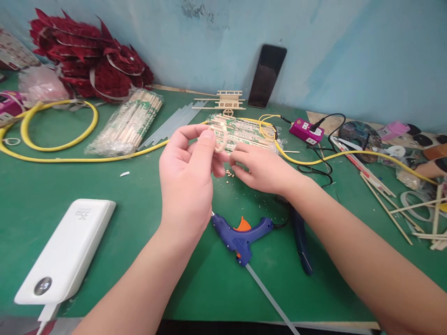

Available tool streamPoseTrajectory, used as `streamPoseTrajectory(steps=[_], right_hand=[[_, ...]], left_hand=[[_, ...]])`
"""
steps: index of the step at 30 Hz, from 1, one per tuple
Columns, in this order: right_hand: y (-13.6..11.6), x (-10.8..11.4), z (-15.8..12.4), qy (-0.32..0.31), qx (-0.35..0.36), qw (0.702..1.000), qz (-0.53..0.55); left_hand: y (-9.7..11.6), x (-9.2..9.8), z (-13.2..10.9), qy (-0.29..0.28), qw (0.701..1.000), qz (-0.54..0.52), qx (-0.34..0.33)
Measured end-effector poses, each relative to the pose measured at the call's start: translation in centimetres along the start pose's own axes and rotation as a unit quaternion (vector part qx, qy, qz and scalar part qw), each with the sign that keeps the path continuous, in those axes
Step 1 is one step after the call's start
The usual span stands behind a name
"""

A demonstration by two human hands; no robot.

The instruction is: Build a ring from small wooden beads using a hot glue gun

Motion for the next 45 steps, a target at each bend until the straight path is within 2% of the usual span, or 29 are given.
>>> streamPoseTrajectory(steps=[6,11,13,15,18,20,22,24,27,31,35,39,42,45], right_hand=[[1.0,1.1,-2.5,0.085,-0.045,0.991,0.090],[2.2,2.2,-5.9,0.173,-0.104,0.967,0.156],[2.9,2.4,-7.3,0.215,-0.147,0.933,0.248],[3.4,2.3,-8.4,0.250,-0.179,0.878,0.367],[3.4,2.7,-9.2,0.295,-0.183,0.807,0.478],[3.3,3.3,-9.3,0.321,-0.174,0.780,0.508],[3.2,3.9,-9.2,0.340,-0.167,0.767,0.518],[3.1,4.4,-9.1,0.354,-0.165,0.762,0.517],[2.6,5.1,-9.4,0.366,-0.172,0.758,0.512],[1.2,5.6,-11.1,0.380,-0.183,0.756,0.501],[0.0,5.3,-13.1,0.404,-0.196,0.759,0.472],[-0.8,5.4,-14.2,0.430,-0.190,0.783,0.408],[-1.2,5.4,-14.5,0.423,-0.195,0.801,0.377],[-1.3,5.2,-14.4,0.407,-0.191,0.802,0.393]], left_hand=[[-0.8,-1.2,-0.6,-0.049,0.999,0.014,0.010],[-1.1,-1.5,-0.9,-0.062,0.998,0.032,0.003],[-1.3,-1.6,-1.0,-0.067,0.997,0.037,0.003],[-1.3,-2.0,-1.1,-0.083,0.996,0.042,-0.005],[-1.8,-3.0,-1.4,-0.134,0.989,0.057,0.003],[-2.6,-3.8,-1.8,-0.189,0.980,0.048,0.039],[-3.4,-4.6,-2.3,-0.241,0.967,0.019,0.081],[-3.7,-5.1,-2.6,-0.265,0.958,-0.011,0.107],[-3.3,-5.2,-3.0,-0.256,0.962,-0.018,0.096],[-1.8,-5.0,-3.8,-0.206,0.975,0.080,0.028],[-0.6,-4.8,-4.9,-0.184,0.970,0.149,-0.055],[-0.4,-4.9,-5.5,-0.178,0.958,0.202,-0.100],[-0.7,-5.2,-5.7,-0.184,0.950,0.231,-0.101],[-1.3,-5.4,-5.9,-0.192,0.946,0.244,-0.089]])
Point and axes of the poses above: each hand's wrist, its own z-axis towards the middle knuckle, its own x-axis out of the back of the hand, y = z × x, the point moved 8 cm from there along z, towards the middle knuckle, and after that the axes turned 7 degrees about x, right-handed, at the moved point
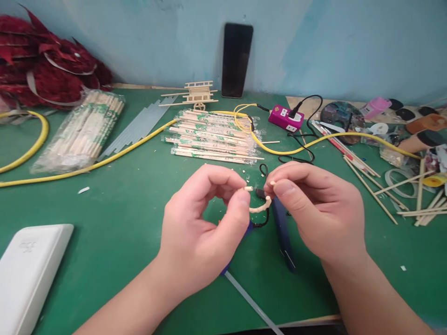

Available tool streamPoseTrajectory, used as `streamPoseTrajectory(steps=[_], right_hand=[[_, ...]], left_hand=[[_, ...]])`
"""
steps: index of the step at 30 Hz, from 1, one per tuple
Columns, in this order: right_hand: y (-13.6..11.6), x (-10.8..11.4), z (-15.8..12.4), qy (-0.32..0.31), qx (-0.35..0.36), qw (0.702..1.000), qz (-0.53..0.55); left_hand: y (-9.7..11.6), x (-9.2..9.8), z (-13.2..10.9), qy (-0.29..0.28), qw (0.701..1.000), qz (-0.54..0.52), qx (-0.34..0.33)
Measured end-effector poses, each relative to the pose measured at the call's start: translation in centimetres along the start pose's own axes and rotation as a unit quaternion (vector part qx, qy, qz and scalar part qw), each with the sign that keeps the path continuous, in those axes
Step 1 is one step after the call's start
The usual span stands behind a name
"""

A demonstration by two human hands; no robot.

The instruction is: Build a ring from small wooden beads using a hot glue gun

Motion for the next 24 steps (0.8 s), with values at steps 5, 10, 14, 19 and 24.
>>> streamPoseTrajectory(steps=[5,10,14,19,24], right_hand=[[0.4,-0.5,-0.1,-0.026,-0.031,0.998,0.044],[0.8,-0.9,-0.4,-0.041,-0.068,0.993,0.090],[0.5,-1.1,-0.4,-0.054,-0.047,0.993,0.095],[0.2,-1.2,-0.4,-0.053,-0.025,0.993,0.100],[0.2,-1.4,-0.6,-0.053,-0.035,0.993,0.102]], left_hand=[[-0.3,-0.7,-0.4,-0.011,1.000,0.017,-0.002],[0.0,-1.0,-0.7,-0.014,1.000,0.002,-0.028],[0.3,-1.1,-0.6,-0.016,1.000,-0.014,-0.021],[0.1,-1.2,-0.3,-0.036,0.998,-0.043,0.016],[0.2,-1.2,-0.5,-0.045,0.997,-0.052,0.017]])
Point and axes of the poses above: each hand's wrist, its own z-axis towards the middle knuckle, its own x-axis out of the back of the hand, y = z × x, the point moved 8 cm from there along z, towards the middle knuckle, and after that the axes turned 7 degrees about x, right-handed, at the moved point
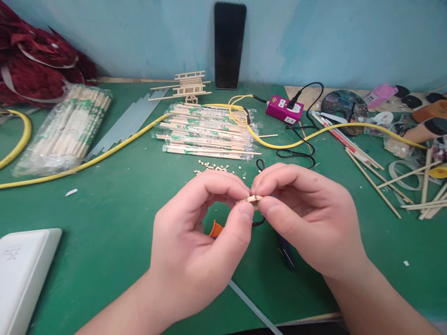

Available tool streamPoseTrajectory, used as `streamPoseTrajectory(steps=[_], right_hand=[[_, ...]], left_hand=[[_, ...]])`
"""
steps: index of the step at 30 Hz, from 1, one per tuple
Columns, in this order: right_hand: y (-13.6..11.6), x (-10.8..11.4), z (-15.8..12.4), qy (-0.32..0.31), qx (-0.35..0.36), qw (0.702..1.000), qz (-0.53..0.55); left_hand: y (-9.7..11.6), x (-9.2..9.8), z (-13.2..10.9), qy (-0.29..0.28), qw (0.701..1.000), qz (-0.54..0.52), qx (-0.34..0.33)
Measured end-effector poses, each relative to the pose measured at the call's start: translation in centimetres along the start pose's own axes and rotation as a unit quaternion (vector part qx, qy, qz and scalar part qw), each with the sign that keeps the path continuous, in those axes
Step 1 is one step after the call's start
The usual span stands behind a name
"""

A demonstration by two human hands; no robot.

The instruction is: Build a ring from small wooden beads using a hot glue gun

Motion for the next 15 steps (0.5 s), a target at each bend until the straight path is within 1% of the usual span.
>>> streamPoseTrajectory(steps=[8,15], right_hand=[[0.04,-0.01,-0.06,0.008,-0.018,1.000,0.013],[0.01,-0.02,-0.03,0.017,-0.016,1.000,0.006]], left_hand=[[-0.06,-0.17,-0.06,-0.006,1.000,-0.010,0.000],[-0.05,-0.21,0.08,-0.007,1.000,-0.009,-0.001]])
Point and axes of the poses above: each hand's wrist, its own z-axis towards the middle knuckle, its own x-axis out of the back of the hand, y = z × x, the point moved 8 cm from there along z, towards the middle knuckle, and after that the axes turned 7 degrees about x, right-handed, at the moved point
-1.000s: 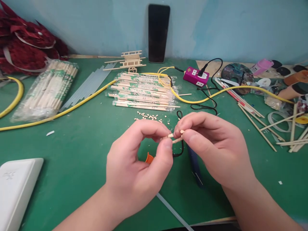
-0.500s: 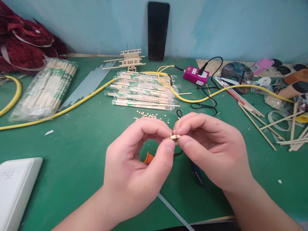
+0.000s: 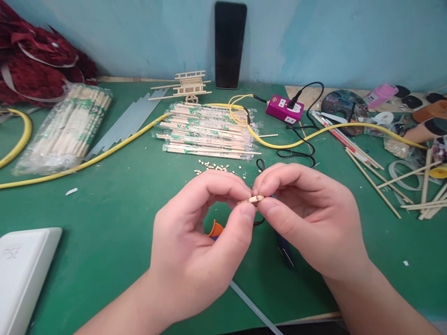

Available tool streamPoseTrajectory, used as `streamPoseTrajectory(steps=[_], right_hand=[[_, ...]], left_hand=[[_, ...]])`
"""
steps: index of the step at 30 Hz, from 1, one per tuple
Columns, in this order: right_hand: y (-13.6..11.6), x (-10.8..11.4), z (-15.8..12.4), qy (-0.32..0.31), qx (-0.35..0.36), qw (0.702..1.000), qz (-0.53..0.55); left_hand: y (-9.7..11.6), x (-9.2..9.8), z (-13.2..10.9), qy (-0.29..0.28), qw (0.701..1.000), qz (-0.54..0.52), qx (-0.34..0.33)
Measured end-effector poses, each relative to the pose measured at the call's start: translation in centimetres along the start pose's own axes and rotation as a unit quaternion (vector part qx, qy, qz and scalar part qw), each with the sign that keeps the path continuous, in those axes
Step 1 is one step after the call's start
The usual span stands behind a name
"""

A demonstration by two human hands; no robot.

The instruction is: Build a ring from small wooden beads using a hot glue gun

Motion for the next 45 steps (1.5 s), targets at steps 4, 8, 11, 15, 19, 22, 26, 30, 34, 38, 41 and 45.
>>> streamPoseTrajectory(steps=[4,8,11,15,19,22,26,30,34,38,41,45], right_hand=[[-0.23,0.00,0.07,-0.002,0.007,1.000,0.000],[-0.25,0.11,-0.06,-0.005,0.011,1.000,-0.006],[-0.22,0.20,-0.12,-0.005,0.014,1.000,-0.003],[-0.31,0.18,-0.05,-0.007,0.015,1.000,-0.001],[-0.49,0.08,0.04,-0.006,0.020,1.000,-0.008],[-0.53,0.03,0.06,-0.004,0.022,1.000,-0.016],[-0.53,0.04,0.03,-0.003,0.023,1.000,-0.018],[-0.67,0.02,-0.06,-0.005,0.033,0.999,-0.017],[-0.71,0.09,-0.13,-0.001,0.038,0.999,-0.039],[-0.75,0.12,-0.20,-0.004,0.045,0.998,-0.043],[-0.77,0.15,-0.25,-0.007,0.052,0.998,-0.042],[-0.85,0.19,-0.25,-0.008,0.060,0.996,-0.057]], left_hand=[[-0.01,0.01,-0.01,0.001,1.000,0.002,0.001],[0.11,0.06,-0.12,0.001,1.000,0.003,0.000],[0.21,0.11,-0.20,0.001,1.000,0.003,-0.003],[0.09,0.09,-0.18,0.001,1.000,0.005,0.002],[0.05,0.02,-0.08,0.000,1.000,0.004,0.001],[0.10,0.05,-0.09,0.000,1.000,0.005,-0.001],[0.11,0.08,-0.15,-0.001,1.000,0.008,0.002],[0.21,-0.01,-0.22,0.000,1.000,0.013,-0.002],[0.22,0.01,-0.19,0.008,1.000,0.022,-0.004],[0.26,0.04,-0.14,0.007,1.000,0.023,-0.010],[0.22,0.10,-0.19,0.007,1.000,0.022,-0.007],[0.24,0.01,-0.24,0.002,1.000,0.019,-0.007]])
Point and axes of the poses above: each hand's wrist, its own z-axis towards the middle knuckle, its own x-axis out of the back of the hand, y = z × x, the point moved 8 cm from there along z, towards the middle knuckle, and after that the axes turned 7 degrees about x, right-handed, at the moved point
